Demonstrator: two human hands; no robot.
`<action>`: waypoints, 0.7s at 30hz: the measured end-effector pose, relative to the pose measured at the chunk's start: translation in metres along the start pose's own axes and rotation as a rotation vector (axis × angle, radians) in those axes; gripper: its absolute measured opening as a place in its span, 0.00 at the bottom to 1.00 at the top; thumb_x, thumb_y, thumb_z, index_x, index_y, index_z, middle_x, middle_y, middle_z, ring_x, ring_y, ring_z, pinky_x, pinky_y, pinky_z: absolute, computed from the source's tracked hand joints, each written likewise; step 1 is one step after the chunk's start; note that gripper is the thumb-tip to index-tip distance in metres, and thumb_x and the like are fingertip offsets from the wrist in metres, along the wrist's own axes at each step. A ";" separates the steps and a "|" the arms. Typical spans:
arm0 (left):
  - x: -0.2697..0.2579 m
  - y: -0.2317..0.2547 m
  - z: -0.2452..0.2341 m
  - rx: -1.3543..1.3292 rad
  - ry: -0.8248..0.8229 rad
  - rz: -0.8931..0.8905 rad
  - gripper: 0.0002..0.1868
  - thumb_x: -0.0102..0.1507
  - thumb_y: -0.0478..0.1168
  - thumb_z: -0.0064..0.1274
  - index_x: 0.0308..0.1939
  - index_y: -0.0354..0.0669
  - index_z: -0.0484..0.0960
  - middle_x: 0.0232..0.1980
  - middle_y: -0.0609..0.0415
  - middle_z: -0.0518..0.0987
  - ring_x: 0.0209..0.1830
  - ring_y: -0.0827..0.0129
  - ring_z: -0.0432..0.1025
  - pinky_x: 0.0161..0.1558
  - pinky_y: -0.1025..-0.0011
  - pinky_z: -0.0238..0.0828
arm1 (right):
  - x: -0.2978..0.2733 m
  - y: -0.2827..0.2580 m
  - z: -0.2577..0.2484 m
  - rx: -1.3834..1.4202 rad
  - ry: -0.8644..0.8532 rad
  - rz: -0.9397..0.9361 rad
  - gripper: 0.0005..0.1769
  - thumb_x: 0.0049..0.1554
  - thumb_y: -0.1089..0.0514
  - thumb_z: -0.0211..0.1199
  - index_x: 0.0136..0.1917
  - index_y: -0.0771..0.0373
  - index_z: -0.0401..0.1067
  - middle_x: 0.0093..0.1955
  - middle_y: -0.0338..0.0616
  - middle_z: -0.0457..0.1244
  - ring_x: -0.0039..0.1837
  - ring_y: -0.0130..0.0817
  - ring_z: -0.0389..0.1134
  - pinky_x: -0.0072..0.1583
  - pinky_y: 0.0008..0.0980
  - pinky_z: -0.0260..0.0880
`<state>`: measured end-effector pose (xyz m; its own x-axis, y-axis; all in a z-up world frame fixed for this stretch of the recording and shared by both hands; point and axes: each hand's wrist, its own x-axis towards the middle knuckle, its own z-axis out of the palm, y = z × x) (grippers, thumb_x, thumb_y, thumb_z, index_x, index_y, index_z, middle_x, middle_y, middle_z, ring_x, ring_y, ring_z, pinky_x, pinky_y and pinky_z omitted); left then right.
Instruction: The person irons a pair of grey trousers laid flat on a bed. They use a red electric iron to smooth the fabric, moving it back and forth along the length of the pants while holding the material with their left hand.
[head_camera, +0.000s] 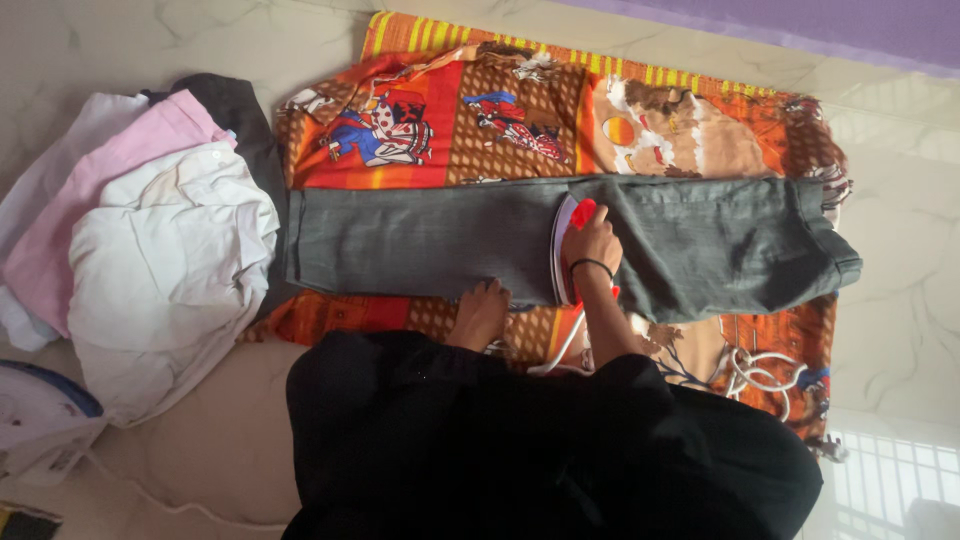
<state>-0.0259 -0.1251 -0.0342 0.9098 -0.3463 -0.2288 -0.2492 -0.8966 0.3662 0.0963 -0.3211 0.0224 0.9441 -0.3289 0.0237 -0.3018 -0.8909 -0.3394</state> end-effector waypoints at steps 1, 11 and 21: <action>0.000 0.001 -0.003 0.000 0.004 0.007 0.23 0.64 0.44 0.57 0.60 0.37 0.76 0.71 0.39 0.68 0.67 0.42 0.64 0.61 0.46 0.65 | 0.006 -0.001 -0.003 -0.003 -0.021 -0.004 0.24 0.59 0.45 0.60 0.61 0.61 0.60 0.51 0.64 0.69 0.52 0.64 0.72 0.54 0.57 0.72; -0.004 0.008 -0.019 0.039 -0.023 0.007 0.31 0.54 0.38 0.64 0.61 0.36 0.75 0.71 0.38 0.66 0.68 0.43 0.63 0.60 0.48 0.65 | 0.021 0.020 -0.003 0.047 -0.172 -0.071 0.36 0.51 0.41 0.64 0.71 0.51 0.64 0.56 0.62 0.69 0.59 0.63 0.70 0.59 0.56 0.71; -0.001 -0.010 0.017 -0.014 0.023 -0.007 0.18 0.65 0.35 0.47 0.58 0.39 0.81 0.65 0.40 0.75 0.64 0.45 0.68 0.62 0.50 0.66 | -0.037 0.022 -0.011 0.001 -0.238 -0.188 0.30 0.56 0.40 0.58 0.68 0.52 0.62 0.53 0.65 0.69 0.56 0.67 0.70 0.57 0.59 0.70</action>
<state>-0.0304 -0.1203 -0.0529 0.9191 -0.3331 -0.2104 -0.2381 -0.8951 0.3769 0.0535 -0.3317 0.0247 0.9880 -0.0753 -0.1348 -0.1187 -0.9288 -0.3509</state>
